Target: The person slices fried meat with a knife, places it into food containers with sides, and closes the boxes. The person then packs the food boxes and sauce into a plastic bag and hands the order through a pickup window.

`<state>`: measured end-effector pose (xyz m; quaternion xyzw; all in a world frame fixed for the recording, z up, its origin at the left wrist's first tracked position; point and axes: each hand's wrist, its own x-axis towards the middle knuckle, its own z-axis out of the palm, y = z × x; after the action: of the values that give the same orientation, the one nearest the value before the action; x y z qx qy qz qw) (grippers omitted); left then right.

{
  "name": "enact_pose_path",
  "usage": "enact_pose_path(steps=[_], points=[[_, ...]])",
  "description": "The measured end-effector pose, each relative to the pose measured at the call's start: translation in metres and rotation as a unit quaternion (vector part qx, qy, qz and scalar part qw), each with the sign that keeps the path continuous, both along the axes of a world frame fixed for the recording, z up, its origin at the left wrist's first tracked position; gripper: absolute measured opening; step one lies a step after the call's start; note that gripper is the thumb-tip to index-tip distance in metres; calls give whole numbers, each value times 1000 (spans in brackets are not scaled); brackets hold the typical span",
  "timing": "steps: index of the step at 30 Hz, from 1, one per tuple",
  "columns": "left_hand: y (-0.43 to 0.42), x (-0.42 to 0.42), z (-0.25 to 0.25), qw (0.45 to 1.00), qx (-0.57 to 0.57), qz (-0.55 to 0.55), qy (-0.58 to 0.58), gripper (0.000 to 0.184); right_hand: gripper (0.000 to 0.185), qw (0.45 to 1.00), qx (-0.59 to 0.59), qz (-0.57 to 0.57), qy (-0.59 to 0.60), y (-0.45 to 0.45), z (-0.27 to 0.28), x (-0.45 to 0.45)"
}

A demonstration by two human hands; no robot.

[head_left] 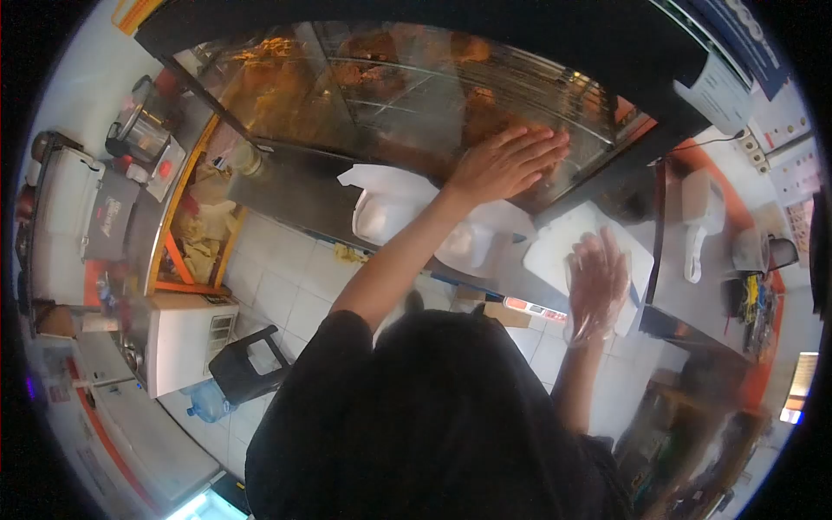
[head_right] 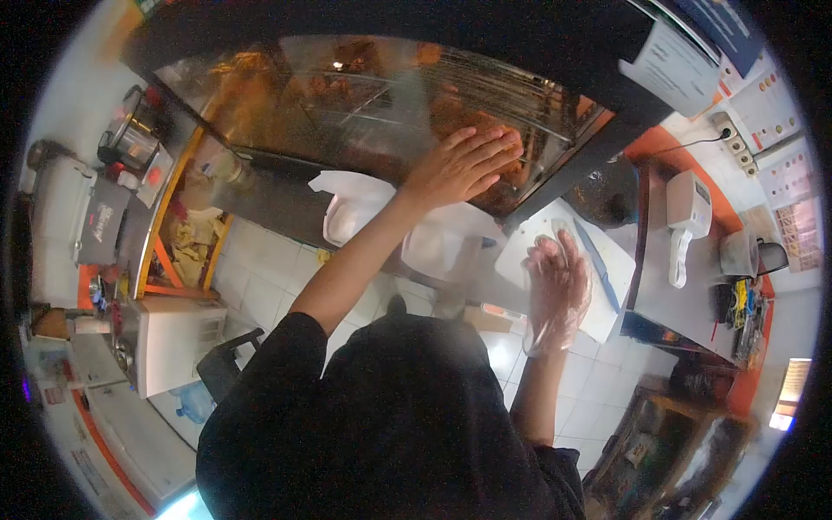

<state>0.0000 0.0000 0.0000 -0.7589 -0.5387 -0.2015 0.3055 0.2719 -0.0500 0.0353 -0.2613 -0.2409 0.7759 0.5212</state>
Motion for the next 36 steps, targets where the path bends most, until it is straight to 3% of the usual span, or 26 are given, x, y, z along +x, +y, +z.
enact_pose_path(steps=[2,3,6,7,9,11,15,16,21,23,25,29,31,36], points=[[11,10,6,998,29,29,40,79,47,993,103,10,-57,4,24,-1],[-11,-50,2,997,27,25,66,79,47,994,100,4,-32,-14,13,-58],[-27,-80,-11,1000,-26,-1,-12,73,36,938,201,-42,-281,-21,44,-77],[-35,-95,-11,1000,-28,-6,-10,73,35,888,233,-50,-392,-22,62,-88],[-50,-122,-11,996,-31,29,-75,72,32,756,422,-70,-495,-11,79,-112],[-66,-133,-17,991,-15,58,-120,75,30,536,573,-128,-606,-1,106,-142],[-86,-134,-20,956,36,123,-266,84,35,403,650,-171,-621,42,117,-207],[-94,-135,-14,952,22,165,-256,87,36,412,661,-153,-608,61,119,-222],[-160,-142,-26,924,-24,131,-358,81,39,408,671,-106,-610,89,138,-273],[-201,-145,-33,866,-194,74,-454,74,39,401,667,-97,-620,100,144,-285],[-244,-148,-59,846,-271,97,-449,68,39,400,658,-92,-631,107,146,-286],[-333,-145,-120,759,-346,137,-535,66,39,393,647,-94,-647,121,150,-277],[-367,-142,-139,744,-352,147,-548,64,39,391,640,-99,-654,123,152,-269],[-376,-146,-136,674,-408,199,-583,64,39,386,637,-101,-660,125,149,-269]])
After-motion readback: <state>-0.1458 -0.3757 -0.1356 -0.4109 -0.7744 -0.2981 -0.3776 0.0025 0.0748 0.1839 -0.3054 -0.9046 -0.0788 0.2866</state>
